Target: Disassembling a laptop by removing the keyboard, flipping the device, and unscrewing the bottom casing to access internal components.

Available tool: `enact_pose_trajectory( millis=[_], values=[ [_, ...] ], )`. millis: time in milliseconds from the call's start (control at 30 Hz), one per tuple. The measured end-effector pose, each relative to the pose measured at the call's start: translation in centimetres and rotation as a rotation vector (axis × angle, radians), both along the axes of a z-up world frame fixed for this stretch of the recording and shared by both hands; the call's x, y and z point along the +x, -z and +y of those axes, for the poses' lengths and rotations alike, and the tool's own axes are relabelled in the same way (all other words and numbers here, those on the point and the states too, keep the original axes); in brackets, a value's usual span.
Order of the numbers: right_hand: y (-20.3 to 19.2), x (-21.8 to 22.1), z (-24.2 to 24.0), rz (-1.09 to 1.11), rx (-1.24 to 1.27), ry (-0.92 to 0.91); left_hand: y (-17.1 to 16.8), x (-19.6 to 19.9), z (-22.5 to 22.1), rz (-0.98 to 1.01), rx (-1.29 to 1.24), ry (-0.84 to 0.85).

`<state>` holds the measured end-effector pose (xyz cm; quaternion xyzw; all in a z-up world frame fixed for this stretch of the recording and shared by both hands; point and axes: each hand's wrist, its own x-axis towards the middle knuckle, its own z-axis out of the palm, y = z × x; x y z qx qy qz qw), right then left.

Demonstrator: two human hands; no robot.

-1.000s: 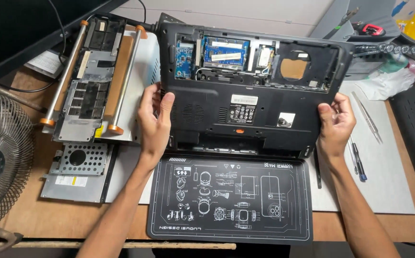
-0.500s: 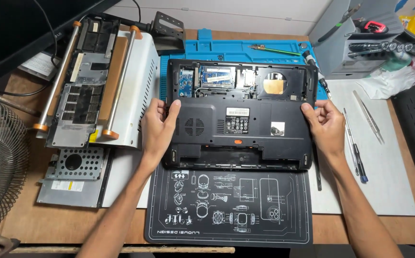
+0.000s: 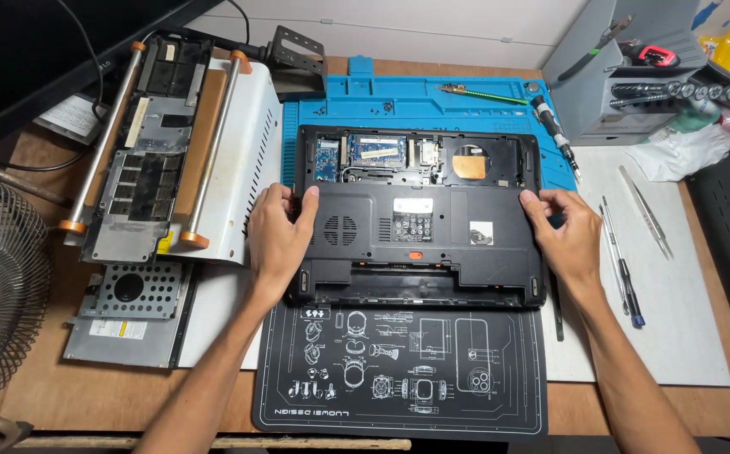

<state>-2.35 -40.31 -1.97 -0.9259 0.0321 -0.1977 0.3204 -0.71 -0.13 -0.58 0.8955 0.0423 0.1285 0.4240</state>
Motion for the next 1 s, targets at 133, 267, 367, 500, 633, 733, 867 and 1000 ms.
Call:
enact_pose_trajectory(
  millis=[133,267,367,500,633,733,867,1000],
  values=[
    [-0.3,-0.2,0.3,0.029,0.024,0.0,0.4,-0.1,-0.1,-0.041,0.048,0.022],
    [-0.6,-0.5,0.7,0.051,-0.003,0.016,0.5,-0.1,-0.1,-0.06,0.064,0.032],
    [-0.9,-0.7,1.0,0.066,-0.022,0.024,0.5,-0.2,-0.1,-0.081,0.076,0.037],
    [-0.9,-0.9,0.9,0.091,-0.037,0.04,0.7,-0.2,-0.2,-0.113,0.092,0.05],
    [-1.8,-1.4,1.7,0.103,-0.039,0.047,0.3,-0.4,-0.3,-0.121,0.094,0.051],
    [-2.1,-1.4,2.0,0.112,-0.039,0.053,0.2,-0.5,-0.4,-0.131,0.093,0.05],
    [-1.9,-1.3,1.7,0.109,-0.047,0.045,0.3,-0.4,-0.3,-0.136,0.105,0.053],
    [-2.2,-1.5,1.8,0.103,-0.054,0.04,0.0,-0.5,-0.3,-0.145,0.115,0.059]
  ],
)
